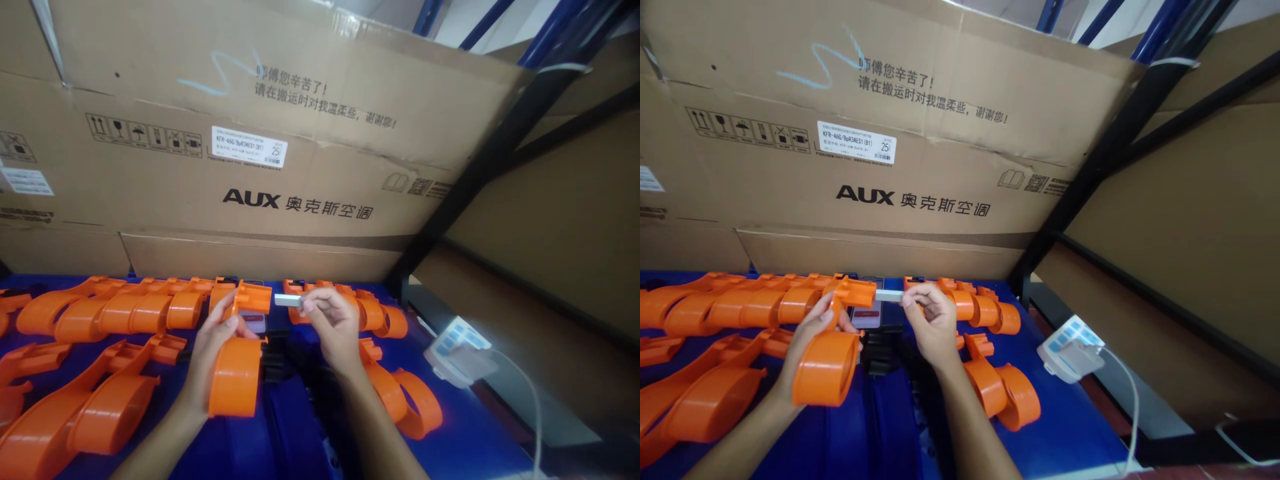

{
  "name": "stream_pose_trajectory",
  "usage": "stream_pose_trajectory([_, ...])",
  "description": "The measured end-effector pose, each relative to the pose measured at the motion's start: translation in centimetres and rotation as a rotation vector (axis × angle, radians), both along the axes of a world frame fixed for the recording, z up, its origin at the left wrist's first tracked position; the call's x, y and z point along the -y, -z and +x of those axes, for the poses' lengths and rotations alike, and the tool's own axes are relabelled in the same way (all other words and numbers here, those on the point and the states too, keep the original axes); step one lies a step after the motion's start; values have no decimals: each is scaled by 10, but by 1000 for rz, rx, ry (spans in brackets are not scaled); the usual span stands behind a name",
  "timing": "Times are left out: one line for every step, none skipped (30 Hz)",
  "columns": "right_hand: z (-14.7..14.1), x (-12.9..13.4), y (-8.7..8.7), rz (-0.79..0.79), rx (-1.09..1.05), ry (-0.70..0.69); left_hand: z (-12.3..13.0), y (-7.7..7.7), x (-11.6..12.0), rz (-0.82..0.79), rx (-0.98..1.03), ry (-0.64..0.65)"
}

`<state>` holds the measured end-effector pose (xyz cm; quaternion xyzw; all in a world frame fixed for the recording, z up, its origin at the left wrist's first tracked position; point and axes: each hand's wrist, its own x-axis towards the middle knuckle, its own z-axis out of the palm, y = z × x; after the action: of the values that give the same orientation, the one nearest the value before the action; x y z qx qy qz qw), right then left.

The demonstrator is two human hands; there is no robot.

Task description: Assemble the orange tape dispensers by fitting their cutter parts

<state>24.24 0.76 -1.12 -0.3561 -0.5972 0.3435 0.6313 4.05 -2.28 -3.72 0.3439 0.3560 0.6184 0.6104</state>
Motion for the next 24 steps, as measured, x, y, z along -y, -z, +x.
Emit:
stream_pose_trajectory([-3,0,0,-3,-47,34,0,1,1,3,-14,16])
stream_pose_trajectory([-7,0,1,-8,-91,59,0,3,2,-2,-19,30])
stream_pose_trajectory([-10,-1,2,-17,-124,71,0,4,3,-7,-22,42])
stream_pose_trajectory([-13,-1,3,-26,-146,74,-1,4,4,-11,-27,51])
stream_pose_trajectory([-16,-1,4,-35,-156,73,-1,5,5,-12,-33,59])
stream_pose_trajectory([-17,-1,5,-40,-157,77,0,5,5,-12,-40,66])
stream_pose_trajectory([-18,0,6,-44,-152,86,0,4,6,-9,-47,70])
stream_pose_trajectory([-18,0,8,-46,-144,96,1,4,6,-5,-52,71])
stream_pose_trajectory([-18,1,9,-46,-138,108,2,2,7,-1,-53,63])
stream_pose_trajectory([-17,1,9,-44,-133,118,4,0,8,1,-49,48])
stream_pose_trajectory([-17,2,10,-43,-128,123,6,-2,10,4,-42,28])
stream_pose_trajectory([-16,3,10,-41,-121,124,7,-4,11,8,-35,7])
stream_pose_trajectory([-16,3,10,-39,-111,121,9,-7,12,14,-31,-10])
stream_pose_trajectory([-16,3,11,-38,-101,117,10,-9,13,20,-31,-19])
stream_pose_trajectory([-16,3,10,-38,-91,112,11,-10,14,24,-34,-20])
stream_pose_trajectory([-16,3,10,-38,-86,107,12,-11,15,26,-40,-14])
stream_pose_trajectory([-17,4,10,-39,-86,105,12,-11,14,27,-47,-8])
stream_pose_trajectory([-17,4,10,-38,-90,107,12,-10,14,26,-51,-6])
stream_pose_trajectory([-17,4,9,-38,-97,111,12,-9,13,23,-48,-10])
stream_pose_trajectory([-18,5,8,-37,-104,118,11,-8,12,18,-37,-20])
stream_pose_trajectory([-18,6,8,-35,-109,125,11,-7,11,14,-19,-29])
stream_pose_trajectory([-18,6,7,-32,-111,129,11,-6,10,11,4,-31])
stream_pose_trajectory([-18,7,7,-30,-109,127,11,-5,10,10,28,-26])
stream_pose_trajectory([-18,8,7,-27,-104,120,11,-4,10,12,49,-15])
